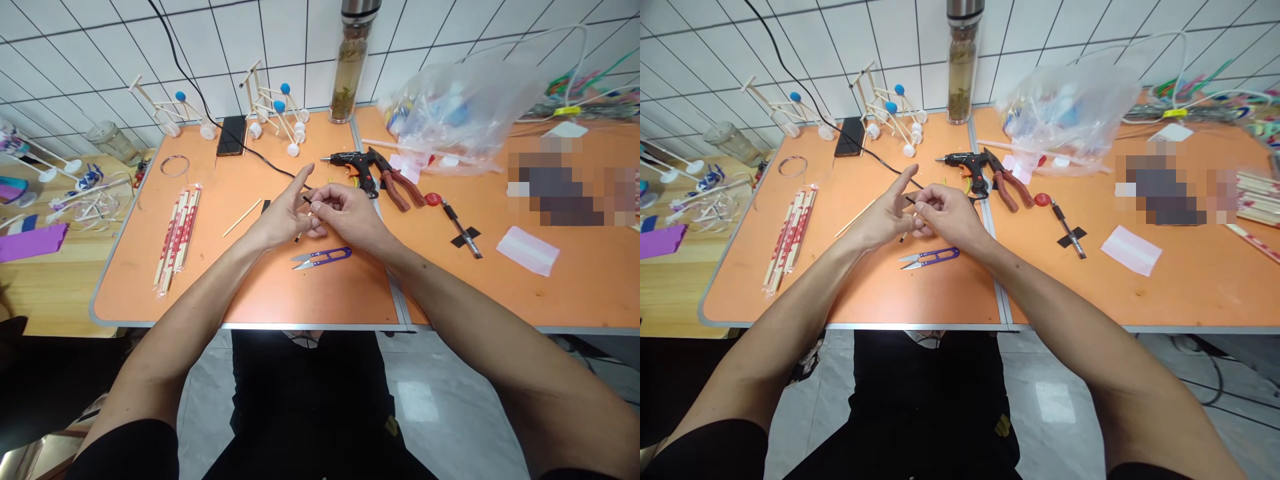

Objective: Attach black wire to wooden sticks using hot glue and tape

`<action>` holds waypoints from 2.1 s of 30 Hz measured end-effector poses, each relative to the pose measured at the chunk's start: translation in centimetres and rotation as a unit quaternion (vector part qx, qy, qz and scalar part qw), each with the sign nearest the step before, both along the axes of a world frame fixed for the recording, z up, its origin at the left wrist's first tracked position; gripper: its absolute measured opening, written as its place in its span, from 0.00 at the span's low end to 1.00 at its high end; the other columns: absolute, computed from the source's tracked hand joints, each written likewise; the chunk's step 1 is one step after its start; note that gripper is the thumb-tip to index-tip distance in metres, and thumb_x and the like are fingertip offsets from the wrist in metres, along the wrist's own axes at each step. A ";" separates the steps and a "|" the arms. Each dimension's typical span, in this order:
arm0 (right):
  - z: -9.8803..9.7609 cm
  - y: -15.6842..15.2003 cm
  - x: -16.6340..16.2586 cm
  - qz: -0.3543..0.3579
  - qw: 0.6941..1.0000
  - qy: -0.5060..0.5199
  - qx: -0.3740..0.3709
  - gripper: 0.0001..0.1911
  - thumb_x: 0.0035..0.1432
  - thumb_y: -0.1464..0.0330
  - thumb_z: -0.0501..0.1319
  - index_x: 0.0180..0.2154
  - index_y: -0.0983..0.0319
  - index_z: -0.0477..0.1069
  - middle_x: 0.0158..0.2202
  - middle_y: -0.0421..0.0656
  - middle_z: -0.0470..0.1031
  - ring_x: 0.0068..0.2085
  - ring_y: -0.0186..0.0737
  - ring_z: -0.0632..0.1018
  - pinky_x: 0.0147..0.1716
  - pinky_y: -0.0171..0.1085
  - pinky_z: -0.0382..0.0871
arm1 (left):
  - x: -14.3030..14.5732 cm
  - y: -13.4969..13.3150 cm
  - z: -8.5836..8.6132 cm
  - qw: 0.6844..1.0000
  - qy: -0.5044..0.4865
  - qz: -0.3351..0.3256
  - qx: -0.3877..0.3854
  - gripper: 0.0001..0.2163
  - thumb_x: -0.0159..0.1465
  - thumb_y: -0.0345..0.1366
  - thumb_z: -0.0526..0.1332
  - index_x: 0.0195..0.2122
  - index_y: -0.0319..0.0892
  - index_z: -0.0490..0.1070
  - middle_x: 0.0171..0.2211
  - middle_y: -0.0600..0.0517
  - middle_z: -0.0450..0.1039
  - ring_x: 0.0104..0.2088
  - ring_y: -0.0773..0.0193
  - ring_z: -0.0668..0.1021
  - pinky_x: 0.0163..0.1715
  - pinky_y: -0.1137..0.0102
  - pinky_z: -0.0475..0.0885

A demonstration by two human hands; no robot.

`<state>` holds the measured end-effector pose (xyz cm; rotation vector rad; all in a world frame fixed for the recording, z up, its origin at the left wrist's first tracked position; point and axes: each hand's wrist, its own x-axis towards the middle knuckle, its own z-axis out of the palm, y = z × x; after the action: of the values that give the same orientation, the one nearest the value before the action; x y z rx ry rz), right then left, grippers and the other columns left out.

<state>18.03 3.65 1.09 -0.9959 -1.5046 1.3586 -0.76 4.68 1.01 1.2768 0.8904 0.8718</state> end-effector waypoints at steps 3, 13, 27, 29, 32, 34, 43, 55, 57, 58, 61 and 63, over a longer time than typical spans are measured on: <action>-0.1 -0.1 0.0 0.027 1.000 0.015 0.003 0.23 0.64 0.49 0.77 0.37 0.56 0.72 0.29 0.39 0.79 0.29 0.40 0.81 0.32 0.41 0.77 | -0.1 0.0 0.3 1.000 -0.003 -0.003 -0.002 0.63 0.52 0.29 0.84 0.85 0.59 0.52 0.45 0.50 0.86 0.39 0.64 0.88 0.41 0.73 0.80; -1.1 0.9 0.3 0.050 0.997 0.028 0.042 0.25 0.61 0.45 0.78 0.37 0.56 0.73 0.28 0.38 0.79 0.28 0.38 0.77 0.30 0.39 0.72 | -0.5 0.3 -0.4 0.998 -0.049 -0.040 0.000 0.63 0.54 0.31 0.85 0.85 0.61 0.52 0.59 0.45 0.84 0.38 0.64 0.89 0.47 0.64 0.85; -2.0 1.7 0.6 -0.101 0.983 -0.086 0.127 0.05 0.63 0.64 0.69 0.37 0.58 0.77 0.33 0.40 0.78 0.34 0.40 0.75 0.36 0.39 0.68 | -0.1 -0.4 2.1 0.989 0.102 0.046 -0.094 0.05 0.69 0.29 0.74 0.36 0.36 0.81 0.29 0.45 0.86 0.27 0.65 0.85 0.32 0.72 0.81; -1.7 1.7 0.9 -0.105 0.983 -0.093 0.119 0.04 0.62 0.65 0.67 0.37 0.58 0.77 0.34 0.40 0.80 0.35 0.40 0.76 0.37 0.40 0.69 | -0.1 -0.3 2.4 0.987 0.112 0.060 -0.101 0.07 0.69 0.27 0.72 0.33 0.36 0.80 0.28 0.45 0.85 0.27 0.65 0.85 0.32 0.73 0.80; -0.8 1.9 2.0 -0.101 0.979 -0.145 0.105 0.04 0.62 0.66 0.67 0.37 0.60 0.79 0.36 0.42 0.83 0.36 0.41 0.78 0.40 0.41 0.69 | -0.4 0.0 2.7 0.982 0.117 0.113 -0.096 0.09 0.70 0.24 0.67 0.32 0.37 0.78 0.27 0.47 0.84 0.25 0.66 0.83 0.29 0.73 0.79; -0.3 1.9 2.7 -0.073 0.973 -0.205 0.073 0.05 0.62 0.66 0.68 0.36 0.60 0.80 0.34 0.42 0.83 0.35 0.42 0.78 0.39 0.41 0.67 | -0.8 0.3 2.9 0.978 0.110 0.155 -0.088 0.09 0.71 0.23 0.65 0.32 0.38 0.77 0.26 0.49 0.83 0.24 0.68 0.82 0.29 0.73 0.79; 0.2 1.0 2.7 0.017 0.924 -0.372 0.088 0.08 0.64 0.68 0.66 0.38 0.59 0.86 0.39 0.43 0.88 0.40 0.46 0.83 0.40 0.42 0.67 | -1.2 0.5 2.6 0.977 0.094 0.170 -0.089 0.06 0.68 0.26 0.68 0.34 0.39 0.75 0.32 0.49 0.85 0.25 0.68 0.83 0.31 0.73 0.79; 2.0 4.4 7.1 -0.237 0.857 -0.433 0.145 0.08 0.66 0.68 0.64 0.42 0.58 0.83 0.44 0.51 0.87 0.47 0.57 0.83 0.49 0.53 0.76 | -1.2 0.9 2.1 0.976 0.081 0.184 -0.088 0.09 0.72 0.31 0.70 0.36 0.42 0.72 0.24 0.54 0.80 0.21 0.69 0.79 0.24 0.75 0.75; 1.3 6.1 8.0 -0.239 0.857 -0.440 0.123 0.03 0.63 0.69 0.67 0.39 0.58 0.81 0.41 0.50 0.85 0.47 0.58 0.82 0.50 0.55 0.76 | -1.4 1.2 1.9 0.973 0.073 0.198 -0.087 0.09 0.72 0.33 0.69 0.35 0.43 0.71 0.22 0.56 0.78 0.19 0.69 0.78 0.23 0.76 0.73; 1.0 6.9 8.2 -0.239 0.859 -0.439 0.113 0.02 0.62 0.69 0.69 0.38 0.58 0.79 0.40 0.50 0.84 0.47 0.59 0.81 0.50 0.55 0.76 | -1.5 1.3 1.8 0.973 0.068 0.205 -0.087 0.09 0.71 0.33 0.70 0.35 0.43 0.71 0.22 0.56 0.77 0.18 0.70 0.77 0.22 0.76 0.72; 0.0 8.6 8.3 -0.244 0.857 -0.444 0.093 0.08 0.59 0.67 0.73 0.39 0.57 0.77 0.39 0.50 0.81 0.50 0.61 0.80 0.53 0.59 0.76 | -1.7 1.7 1.6 0.971 0.052 0.214 -0.093 0.10 0.69 0.32 0.71 0.33 0.44 0.70 0.20 0.57 0.75 0.16 0.70 0.75 0.20 0.77 0.70; -0.5 9.2 7.9 -0.247 0.848 -0.462 0.082 0.13 0.58 0.64 0.75 0.42 0.57 0.77 0.41 0.51 0.82 0.51 0.63 0.80 0.54 0.61 0.76 | -1.8 1.8 1.7 0.970 0.047 0.216 -0.099 0.10 0.67 0.31 0.70 0.32 0.44 0.70 0.20 0.57 0.74 0.16 0.70 0.74 0.19 0.76 0.69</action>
<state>25.96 12.90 0.61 -1.9128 -1.7809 0.3328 -2.60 6.47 2.68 0.9715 1.3278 1.0354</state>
